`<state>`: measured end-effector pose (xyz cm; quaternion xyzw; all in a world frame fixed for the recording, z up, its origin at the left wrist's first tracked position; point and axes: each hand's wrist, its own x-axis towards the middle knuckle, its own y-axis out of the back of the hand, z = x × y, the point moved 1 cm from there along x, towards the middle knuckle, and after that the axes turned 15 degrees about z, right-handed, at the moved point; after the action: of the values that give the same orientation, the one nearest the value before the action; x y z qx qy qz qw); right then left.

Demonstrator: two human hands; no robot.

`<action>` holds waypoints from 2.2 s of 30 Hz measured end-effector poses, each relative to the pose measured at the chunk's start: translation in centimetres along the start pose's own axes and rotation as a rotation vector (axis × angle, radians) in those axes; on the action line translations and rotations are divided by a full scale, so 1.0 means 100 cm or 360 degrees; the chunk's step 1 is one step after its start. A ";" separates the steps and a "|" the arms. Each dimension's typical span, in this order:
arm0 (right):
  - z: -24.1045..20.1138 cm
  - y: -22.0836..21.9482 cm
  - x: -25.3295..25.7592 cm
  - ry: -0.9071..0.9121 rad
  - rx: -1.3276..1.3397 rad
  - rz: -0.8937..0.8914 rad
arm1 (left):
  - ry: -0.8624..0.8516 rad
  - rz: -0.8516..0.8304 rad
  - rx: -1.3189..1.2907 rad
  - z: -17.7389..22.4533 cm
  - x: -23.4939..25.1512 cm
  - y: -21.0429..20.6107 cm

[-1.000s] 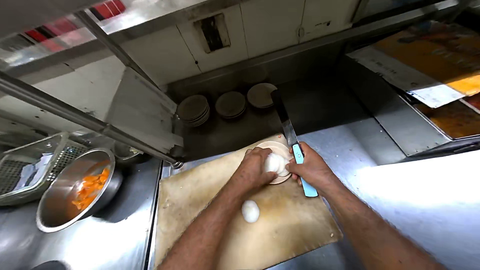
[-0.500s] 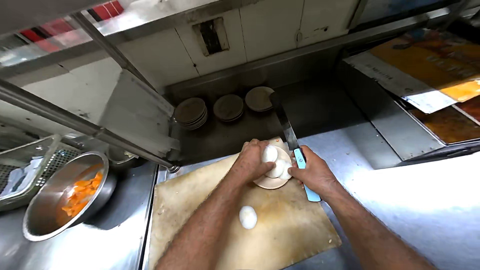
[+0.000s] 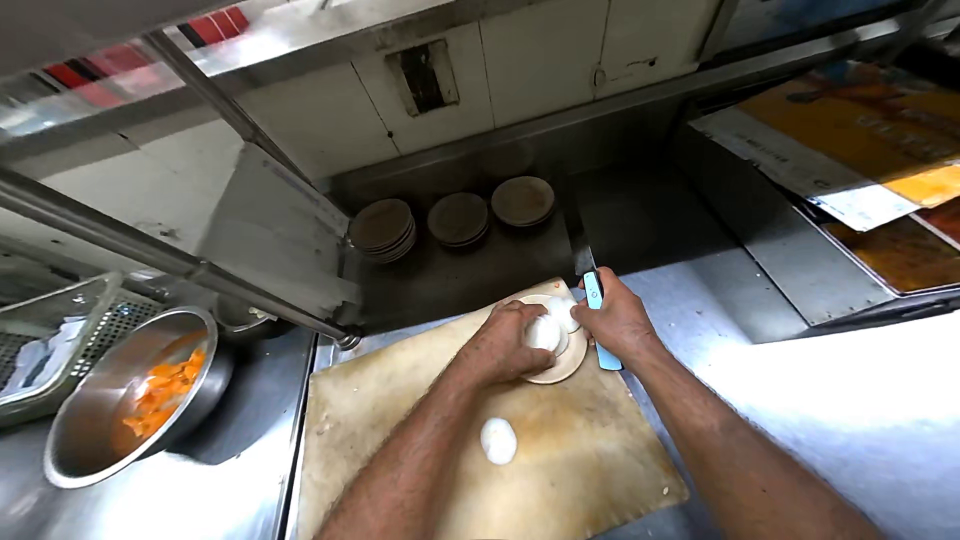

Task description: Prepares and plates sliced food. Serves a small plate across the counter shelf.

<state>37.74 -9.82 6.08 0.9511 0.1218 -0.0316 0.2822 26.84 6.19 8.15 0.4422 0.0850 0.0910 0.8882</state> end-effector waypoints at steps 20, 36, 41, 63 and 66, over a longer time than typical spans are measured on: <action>-0.012 -0.004 -0.003 -0.0051 0.0219 -0.0289 | 0.0018 0.0266 0.0057 -0.002 0.000 -0.001; -0.006 0.015 0.003 0.0204 -0.0026 -0.0033 | 0.0008 0.0479 0.0053 -0.029 -0.022 -0.004; 0.057 0.056 -0.019 0.0133 -0.0272 0.0151 | -0.0068 0.0561 -0.0025 -0.028 -0.013 -0.006; 0.022 0.026 -0.042 -0.0087 -0.0103 -0.0356 | 0.0160 0.0317 -0.0197 -0.016 0.026 -0.004; 0.012 0.019 -0.037 -0.0300 0.0025 -0.0443 | 0.0228 0.0364 -0.0335 -0.021 0.018 -0.001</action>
<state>34.63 -12.83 6.57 0.9200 0.2251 -0.1606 0.2778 28.07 8.18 6.72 0.3460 0.0873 0.2313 0.9051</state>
